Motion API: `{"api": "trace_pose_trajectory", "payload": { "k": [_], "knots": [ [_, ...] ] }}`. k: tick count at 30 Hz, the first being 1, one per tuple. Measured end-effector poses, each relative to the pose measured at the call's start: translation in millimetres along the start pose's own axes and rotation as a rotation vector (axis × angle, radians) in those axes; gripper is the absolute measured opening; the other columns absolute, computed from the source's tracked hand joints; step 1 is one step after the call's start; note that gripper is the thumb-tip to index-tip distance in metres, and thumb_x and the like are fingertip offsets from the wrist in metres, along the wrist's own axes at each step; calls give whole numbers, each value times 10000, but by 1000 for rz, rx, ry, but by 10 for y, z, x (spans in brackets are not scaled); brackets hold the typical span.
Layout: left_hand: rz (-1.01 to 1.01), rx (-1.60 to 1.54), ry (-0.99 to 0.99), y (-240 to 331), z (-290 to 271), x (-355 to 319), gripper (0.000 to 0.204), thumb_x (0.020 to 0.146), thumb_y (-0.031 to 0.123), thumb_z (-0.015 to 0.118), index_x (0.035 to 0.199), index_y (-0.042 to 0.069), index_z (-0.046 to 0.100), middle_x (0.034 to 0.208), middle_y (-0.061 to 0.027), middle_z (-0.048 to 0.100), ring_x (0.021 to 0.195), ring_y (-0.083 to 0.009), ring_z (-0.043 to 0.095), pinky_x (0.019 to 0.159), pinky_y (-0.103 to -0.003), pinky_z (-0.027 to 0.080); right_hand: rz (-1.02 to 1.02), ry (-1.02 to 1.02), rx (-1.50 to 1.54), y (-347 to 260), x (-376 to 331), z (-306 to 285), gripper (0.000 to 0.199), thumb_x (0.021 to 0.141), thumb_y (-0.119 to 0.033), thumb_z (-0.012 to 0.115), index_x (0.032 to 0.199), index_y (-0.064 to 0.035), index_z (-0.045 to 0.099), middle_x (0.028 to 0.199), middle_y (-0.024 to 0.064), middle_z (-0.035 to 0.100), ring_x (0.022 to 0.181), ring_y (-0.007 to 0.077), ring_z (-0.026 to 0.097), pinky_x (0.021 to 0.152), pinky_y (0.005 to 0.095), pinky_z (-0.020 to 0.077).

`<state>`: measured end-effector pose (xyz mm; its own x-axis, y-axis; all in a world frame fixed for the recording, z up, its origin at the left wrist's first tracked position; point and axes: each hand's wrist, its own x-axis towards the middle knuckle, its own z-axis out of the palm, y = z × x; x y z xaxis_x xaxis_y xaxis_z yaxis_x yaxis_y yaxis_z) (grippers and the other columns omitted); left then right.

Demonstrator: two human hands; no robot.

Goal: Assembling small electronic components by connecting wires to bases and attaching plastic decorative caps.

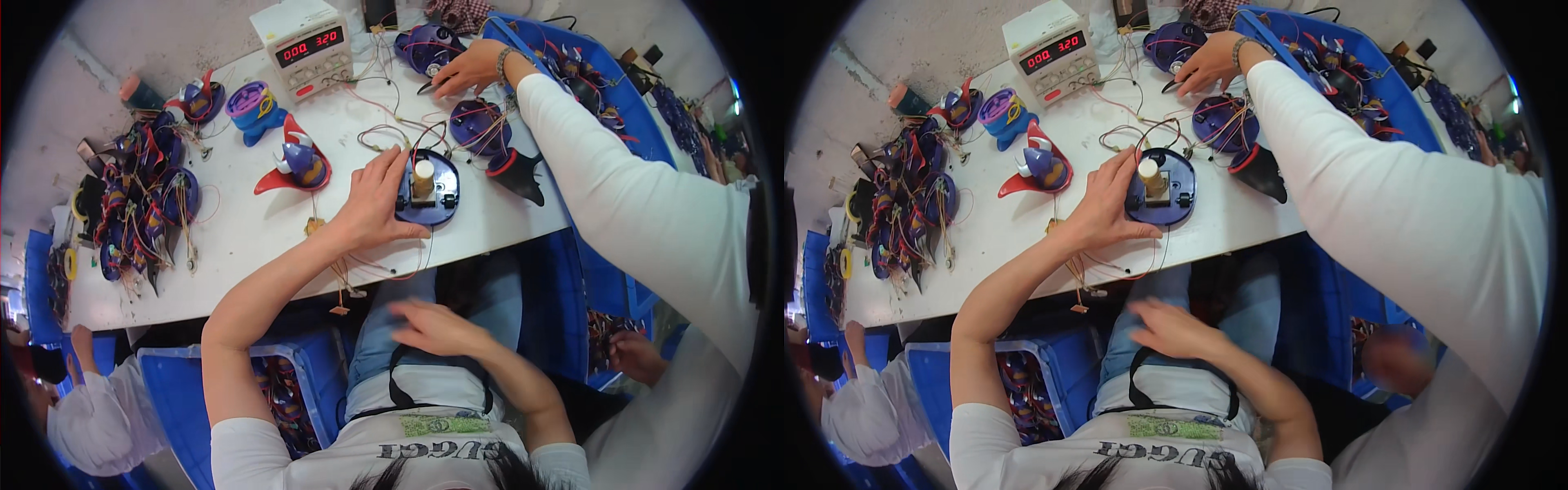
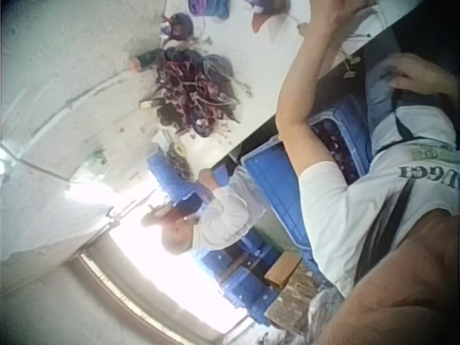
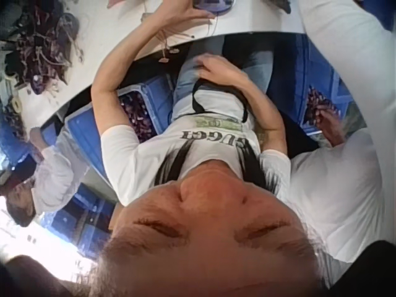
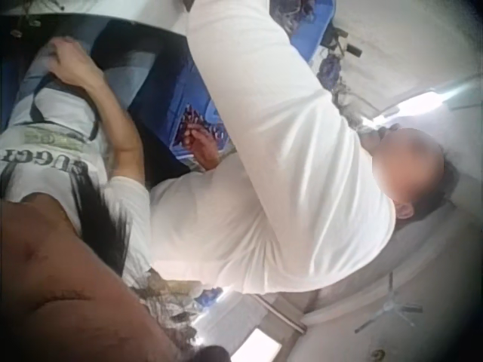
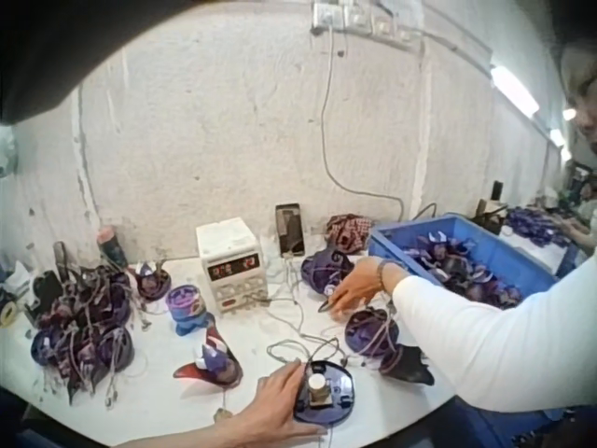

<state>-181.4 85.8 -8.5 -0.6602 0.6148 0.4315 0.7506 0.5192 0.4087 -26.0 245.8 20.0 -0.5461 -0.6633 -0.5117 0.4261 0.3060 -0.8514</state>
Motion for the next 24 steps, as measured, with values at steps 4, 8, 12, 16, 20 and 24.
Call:
{"api": "trace_pose_trajectory", "payload": {
  "k": [4, 8, 12, 16, 20, 24],
  "knots": [
    [-35, -66, 1, -13, 118, -6, 1190, 570, 543, 816, 1447, -20, 241, 1415, -251, 346, 1302, -375, 351, 1019, -479, 294, -591, 731, -488, -400, -406, -319, 106, 851, -26, 628, 954, -1, 635, 753, 26, 600, 590, 111, 496, 552, 195, 406],
    [-78, -90, 20, -70, 136, 36, 1198, 552, 520, 827, 1447, -21, 243, 1419, -247, 346, 1308, -367, 349, 1017, -471, 296, -657, 988, -570, -686, 160, -714, 379, 832, -81, 669, 1178, 11, 546, 982, 82, 563, 698, 131, 500, 600, 236, 427],
    [-92, -108, -49, -64, 132, 56, 1186, 539, 467, 838, 1442, -28, 250, 1415, -238, 354, 1288, -353, 374, 1008, -460, 306, -632, 954, -685, -712, 443, -887, 306, 818, -104, 693, 1084, 4, 586, 907, 88, 562, 656, 173, 489, 599, 272, 431],
    [-114, -139, -10, -28, 125, 48, 1114, 541, 367, 839, 1440, 12, 285, 1407, -193, 377, 1261, -333, 399, 1004, -446, 300, -584, 928, -730, -685, 487, -946, 244, 813, -107, 697, 1007, 0, 594, 854, 85, 554, 646, 190, 493, 589, 288, 426],
    [-139, -173, -1, -19, 110, 68, 1081, 537, 332, 840, 1430, 28, 312, 1384, -176, 397, 1224, -320, 423, 992, -442, 305, -638, 933, -799, -646, 529, -1010, 202, 808, -99, 696, 956, -7, 593, 814, 79, 545, 641, 199, 499, 581, 302, 420],
    [-175, -193, -24, 10, 84, 103, 1070, 530, 337, 843, 1417, 29, 331, 1359, -173, 411, 1187, -314, 440, 977, -439, 315, -685, 931, -856, -572, 528, -999, 179, 805, -91, 687, 939, -19, 592, 807, 79, 549, 638, 210, 511, 571, 314, 424]
  ]
}}
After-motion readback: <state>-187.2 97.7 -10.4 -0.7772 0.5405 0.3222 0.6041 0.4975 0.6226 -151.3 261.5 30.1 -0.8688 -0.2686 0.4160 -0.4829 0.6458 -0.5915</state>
